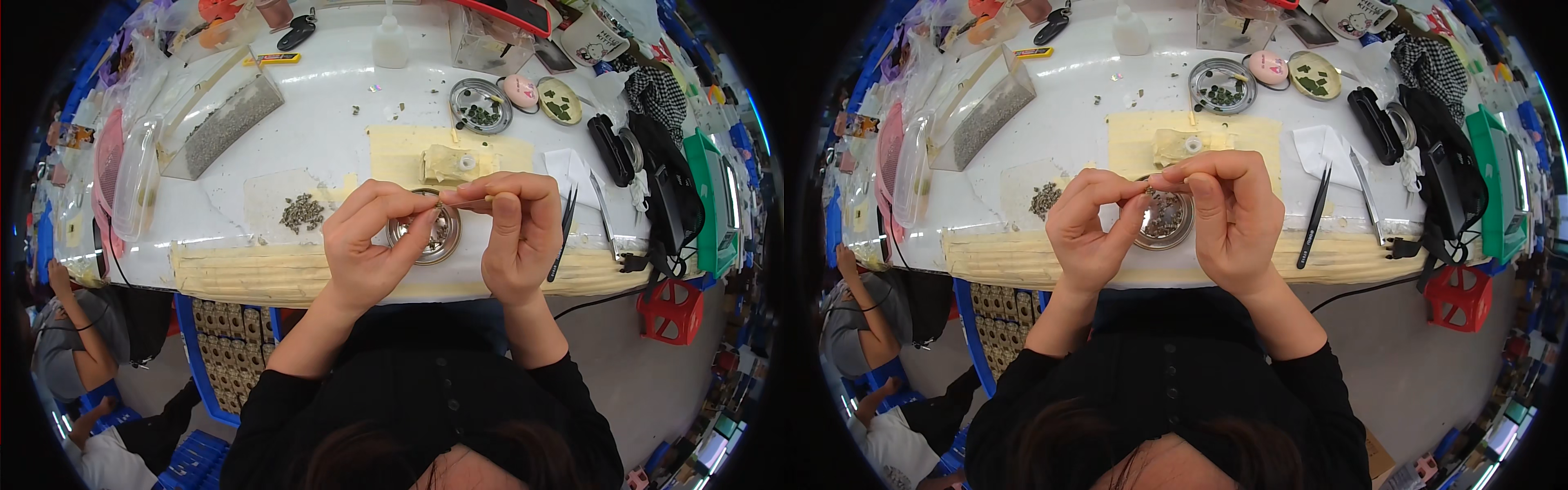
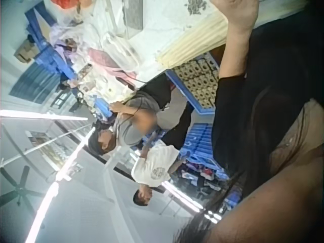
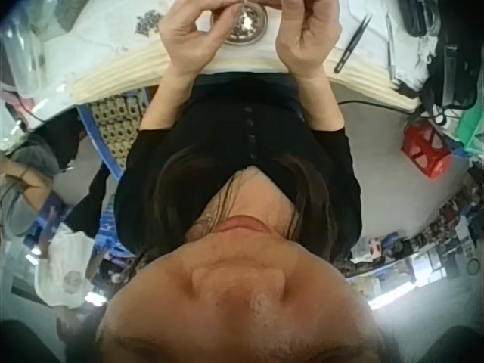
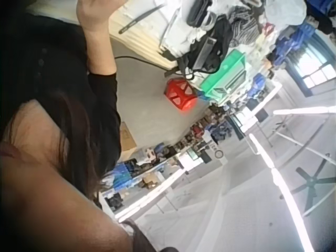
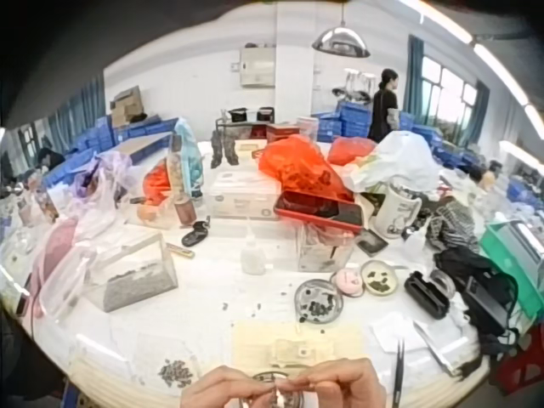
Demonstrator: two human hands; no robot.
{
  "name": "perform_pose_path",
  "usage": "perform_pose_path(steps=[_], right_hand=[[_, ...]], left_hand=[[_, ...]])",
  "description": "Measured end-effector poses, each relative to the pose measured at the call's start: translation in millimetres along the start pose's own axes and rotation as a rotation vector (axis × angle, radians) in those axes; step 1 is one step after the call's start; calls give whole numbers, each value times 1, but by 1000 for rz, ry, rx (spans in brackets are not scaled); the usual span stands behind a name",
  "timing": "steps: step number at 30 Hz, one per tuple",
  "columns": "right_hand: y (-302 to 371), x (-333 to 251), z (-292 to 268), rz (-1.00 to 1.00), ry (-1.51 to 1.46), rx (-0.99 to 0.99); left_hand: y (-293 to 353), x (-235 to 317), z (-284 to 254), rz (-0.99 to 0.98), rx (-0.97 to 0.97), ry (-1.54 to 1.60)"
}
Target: Manually placing tiny components into a circular metal housing at a workbench.
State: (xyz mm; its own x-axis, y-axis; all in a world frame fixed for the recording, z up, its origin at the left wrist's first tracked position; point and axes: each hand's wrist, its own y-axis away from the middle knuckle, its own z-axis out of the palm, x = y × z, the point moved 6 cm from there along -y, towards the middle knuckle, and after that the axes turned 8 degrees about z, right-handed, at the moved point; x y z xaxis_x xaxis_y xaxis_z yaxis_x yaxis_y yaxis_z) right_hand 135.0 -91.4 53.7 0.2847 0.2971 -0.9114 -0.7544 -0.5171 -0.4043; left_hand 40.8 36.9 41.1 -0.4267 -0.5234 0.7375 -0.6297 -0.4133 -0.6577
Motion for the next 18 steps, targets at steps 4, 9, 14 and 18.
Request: perform_pose_path(steps=[4,9,14,18], right_hand=[[-1,-2,-1,6,-44,22],[-8,-6,-16,-107,296,118],[-25,-11,-14,-342,808,193],[-25,0,-11,-322,933,139]], left_hand=[[1,0,-1,0,4,1],[0,1,0,5,5,0],[0,1,-1,45,6,-39],[1,1,-1,50,21,-32]])
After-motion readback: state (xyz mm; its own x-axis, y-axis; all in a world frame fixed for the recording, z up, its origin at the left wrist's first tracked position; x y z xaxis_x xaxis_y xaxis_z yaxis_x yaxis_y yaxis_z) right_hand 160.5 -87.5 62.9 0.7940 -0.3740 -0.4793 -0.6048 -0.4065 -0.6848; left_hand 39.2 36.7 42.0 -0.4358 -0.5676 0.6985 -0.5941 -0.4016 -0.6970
